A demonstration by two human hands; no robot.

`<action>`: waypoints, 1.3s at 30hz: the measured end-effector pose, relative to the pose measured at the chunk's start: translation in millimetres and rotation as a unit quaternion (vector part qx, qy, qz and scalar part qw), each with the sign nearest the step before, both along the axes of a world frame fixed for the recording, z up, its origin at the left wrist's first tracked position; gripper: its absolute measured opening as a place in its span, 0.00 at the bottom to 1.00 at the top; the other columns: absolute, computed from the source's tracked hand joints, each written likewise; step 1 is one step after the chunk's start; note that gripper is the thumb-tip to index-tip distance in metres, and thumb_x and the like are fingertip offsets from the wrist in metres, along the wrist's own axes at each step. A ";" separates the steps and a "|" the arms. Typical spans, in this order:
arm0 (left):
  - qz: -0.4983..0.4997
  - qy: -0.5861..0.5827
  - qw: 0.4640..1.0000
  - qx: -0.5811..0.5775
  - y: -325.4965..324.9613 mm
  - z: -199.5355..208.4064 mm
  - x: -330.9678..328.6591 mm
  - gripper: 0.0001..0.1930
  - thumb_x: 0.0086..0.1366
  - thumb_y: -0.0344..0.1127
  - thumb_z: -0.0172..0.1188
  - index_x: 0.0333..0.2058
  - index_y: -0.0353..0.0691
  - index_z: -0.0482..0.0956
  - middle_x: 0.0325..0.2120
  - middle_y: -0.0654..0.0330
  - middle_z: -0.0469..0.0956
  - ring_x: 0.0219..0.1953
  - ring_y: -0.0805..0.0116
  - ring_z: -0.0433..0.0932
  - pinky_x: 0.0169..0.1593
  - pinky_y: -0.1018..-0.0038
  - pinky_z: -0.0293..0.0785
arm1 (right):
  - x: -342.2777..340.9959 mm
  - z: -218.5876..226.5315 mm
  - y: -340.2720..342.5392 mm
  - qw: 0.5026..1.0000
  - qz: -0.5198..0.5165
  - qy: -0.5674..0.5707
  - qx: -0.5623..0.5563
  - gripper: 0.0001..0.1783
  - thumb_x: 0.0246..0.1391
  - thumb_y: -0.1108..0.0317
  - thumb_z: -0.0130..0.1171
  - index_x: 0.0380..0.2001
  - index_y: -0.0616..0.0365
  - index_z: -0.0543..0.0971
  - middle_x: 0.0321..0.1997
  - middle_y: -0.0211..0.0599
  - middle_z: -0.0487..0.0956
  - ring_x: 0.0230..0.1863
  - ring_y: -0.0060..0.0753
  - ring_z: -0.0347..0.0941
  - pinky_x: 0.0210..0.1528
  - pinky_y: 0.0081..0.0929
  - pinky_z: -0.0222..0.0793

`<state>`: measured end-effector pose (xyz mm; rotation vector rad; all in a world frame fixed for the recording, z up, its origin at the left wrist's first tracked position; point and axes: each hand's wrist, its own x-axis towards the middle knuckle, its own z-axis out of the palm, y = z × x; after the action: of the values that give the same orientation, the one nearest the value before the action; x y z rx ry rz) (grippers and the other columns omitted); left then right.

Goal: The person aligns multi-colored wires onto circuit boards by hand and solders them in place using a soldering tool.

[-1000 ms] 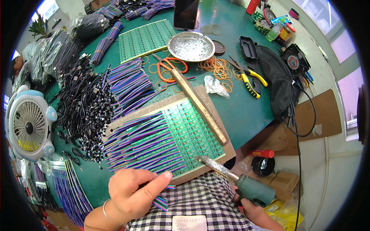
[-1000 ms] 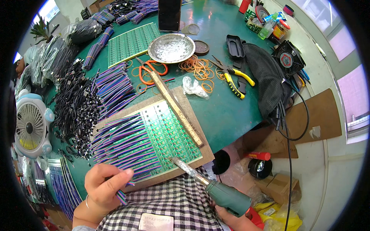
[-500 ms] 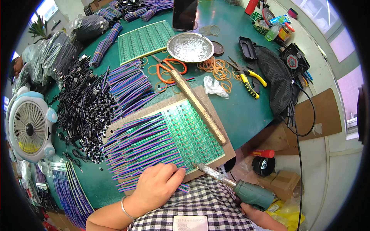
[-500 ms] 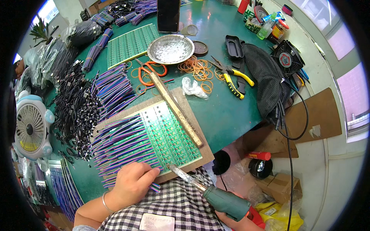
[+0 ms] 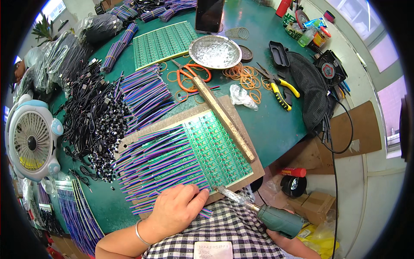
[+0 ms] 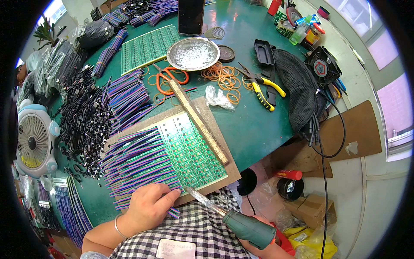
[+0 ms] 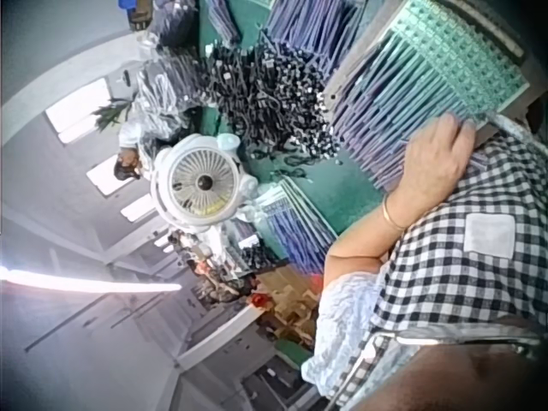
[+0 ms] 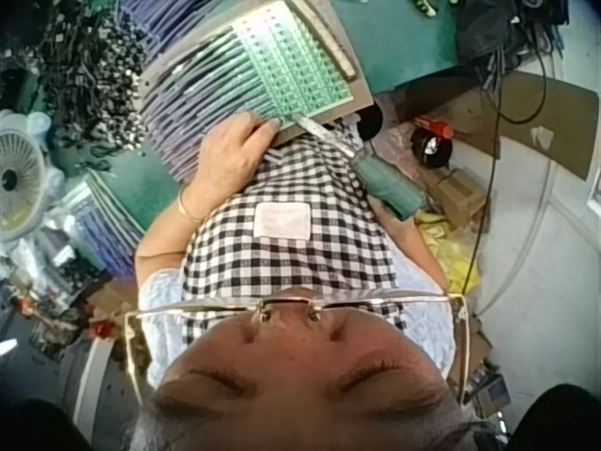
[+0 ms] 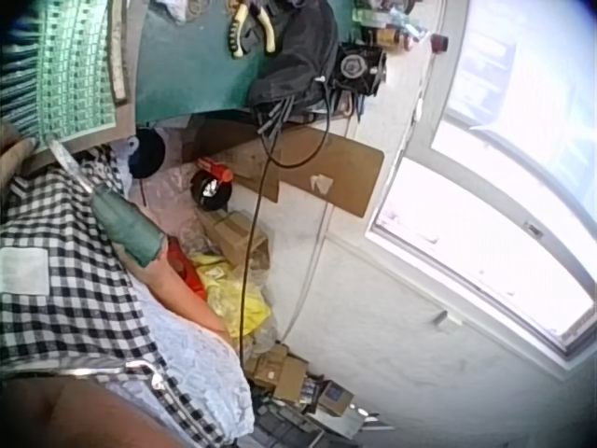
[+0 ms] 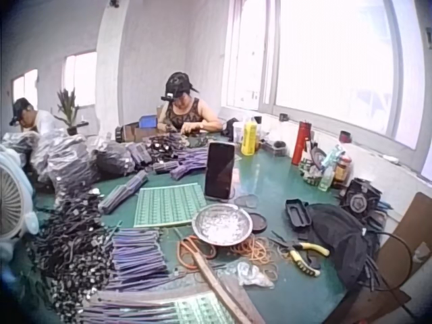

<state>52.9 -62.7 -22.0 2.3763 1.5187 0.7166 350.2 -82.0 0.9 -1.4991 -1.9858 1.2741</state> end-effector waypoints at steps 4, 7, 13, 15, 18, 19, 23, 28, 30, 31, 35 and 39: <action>0.000 -0.002 1.000 0.000 -0.7 1.6 -1.9 0.13 0.45 0.28 0.59 0.34 0.39 0.80 0.25 0.62 0.72 0.24 0.66 0.74 0.24 0.72 0.70 | 9.5 -11.3 -8.7 0.996 0.025 -0.070 0.051 0.16 0.41 0.67 0.63 0.38 0.53 0.77 0.38 0.33 0.76 0.42 0.38 0.69 0.50 0.35 0.59; 0.002 0.002 1.000 -0.001 -1.2 1.5 -1.2 0.13 0.45 0.28 0.59 0.33 0.39 0.80 0.25 0.62 0.72 0.24 0.66 0.74 0.24 0.72 0.70 | 10.2 -16.6 -9.8 0.995 0.043 -0.072 0.056 0.16 0.42 0.67 0.63 0.38 0.53 0.76 0.38 0.32 0.76 0.40 0.38 0.70 0.49 0.35 0.61; 0.004 0.011 1.000 -0.015 -1.4 2.2 -0.8 0.13 0.45 0.28 0.59 0.34 0.40 0.80 0.26 0.62 0.72 0.25 0.66 0.74 0.25 0.72 0.71 | 13.7 -14.4 -15.1 0.996 -0.018 -0.080 0.043 0.17 0.40 0.67 0.63 0.37 0.54 0.76 0.38 0.35 0.75 0.41 0.39 0.69 0.49 0.34 0.60; 0.004 0.008 1.000 -0.015 -1.5 2.4 -0.9 0.13 0.45 0.28 0.59 0.34 0.40 0.79 0.26 0.62 0.71 0.25 0.65 0.74 0.25 0.71 0.71 | 14.9 -16.9 -16.7 0.994 -0.007 -0.084 0.077 0.17 0.40 0.67 0.63 0.37 0.55 0.76 0.38 0.36 0.75 0.41 0.39 0.69 0.49 0.34 0.60; 0.001 0.009 1.000 -0.012 -1.2 1.9 -1.5 0.13 0.45 0.28 0.59 0.34 0.40 0.79 0.26 0.62 0.71 0.25 0.65 0.74 0.25 0.71 0.71 | 14.8 -12.6 -17.0 0.991 0.006 -0.090 0.097 0.18 0.39 0.68 0.63 0.38 0.56 0.76 0.39 0.36 0.75 0.42 0.39 0.68 0.49 0.34 0.61; 0.003 0.012 1.000 -0.013 -1.8 1.6 -0.9 0.13 0.45 0.28 0.59 0.34 0.40 0.79 0.26 0.62 0.71 0.25 0.65 0.74 0.25 0.71 0.71 | 15.4 -13.3 -15.3 0.993 0.012 -0.085 0.083 0.18 0.39 0.69 0.64 0.38 0.56 0.75 0.39 0.36 0.75 0.43 0.39 0.68 0.48 0.34 0.61; 0.006 0.018 1.000 -0.016 -2.4 1.5 -0.1 0.13 0.45 0.28 0.59 0.34 0.40 0.79 0.26 0.62 0.71 0.25 0.66 0.74 0.24 0.72 0.70 | 14.6 -16.0 -13.6 0.991 0.040 -0.069 0.105 0.19 0.39 0.69 0.64 0.39 0.56 0.75 0.40 0.36 0.74 0.43 0.39 0.68 0.47 0.34 0.62; 0.003 0.020 1.000 -0.012 -1.2 2.1 -0.3 0.13 0.46 0.28 0.59 0.34 0.40 0.79 0.25 0.62 0.71 0.25 0.66 0.74 0.24 0.72 0.70 | 10.8 -13.9 -19.2 0.997 -0.067 -0.040 0.021 0.20 0.40 0.66 0.64 0.39 0.56 0.75 0.41 0.37 0.74 0.43 0.38 0.68 0.48 0.33 0.62; 0.003 0.022 1.000 -0.011 -1.6 2.7 -0.5 0.12 0.46 0.28 0.59 0.33 0.40 0.79 0.25 0.62 0.71 0.24 0.66 0.74 0.24 0.72 0.70 | 19.6 -17.7 -20.6 0.995 -0.022 -0.080 0.053 0.20 0.41 0.65 0.64 0.40 0.56 0.74 0.41 0.37 0.74 0.43 0.38 0.68 0.48 0.33 0.62; 0.003 0.022 1.000 -0.012 -1.3 2.5 -0.5 0.12 0.46 0.28 0.59 0.33 0.40 0.79 0.25 0.62 0.71 0.24 0.66 0.74 0.24 0.72 0.70 | 22.8 -19.3 -20.9 0.989 0.021 -0.119 0.086 0.21 0.41 0.65 0.64 0.41 0.57 0.74 0.41 0.36 0.74 0.44 0.37 0.68 0.48 0.33 0.61; 0.002 0.021 1.000 -0.006 -0.8 2.1 -0.3 0.12 0.46 0.28 0.59 0.33 0.41 0.79 0.25 0.62 0.71 0.24 0.67 0.74 0.23 0.72 0.69 | 21.8 -17.3 -18.4 0.998 0.008 -0.066 0.023 0.21 0.41 0.64 0.64 0.41 0.57 0.74 0.41 0.36 0.74 0.44 0.37 0.68 0.49 0.33 0.61; 0.001 0.021 1.000 -0.004 -0.5 1.0 0.3 0.12 0.45 0.28 0.59 0.33 0.41 0.79 0.25 0.63 0.71 0.23 0.67 0.74 0.23 0.72 0.69 | 15.8 -17.6 -23.1 0.993 -0.009 -0.075 0.088 0.21 0.41 0.64 0.64 0.41 0.57 0.74 0.41 0.36 0.74 0.45 0.38 0.68 0.49 0.33 0.61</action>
<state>53.1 -63.1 -21.0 2.3994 1.5382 0.6641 366.0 -105.0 -16.6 -1.5621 -2.1114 0.9759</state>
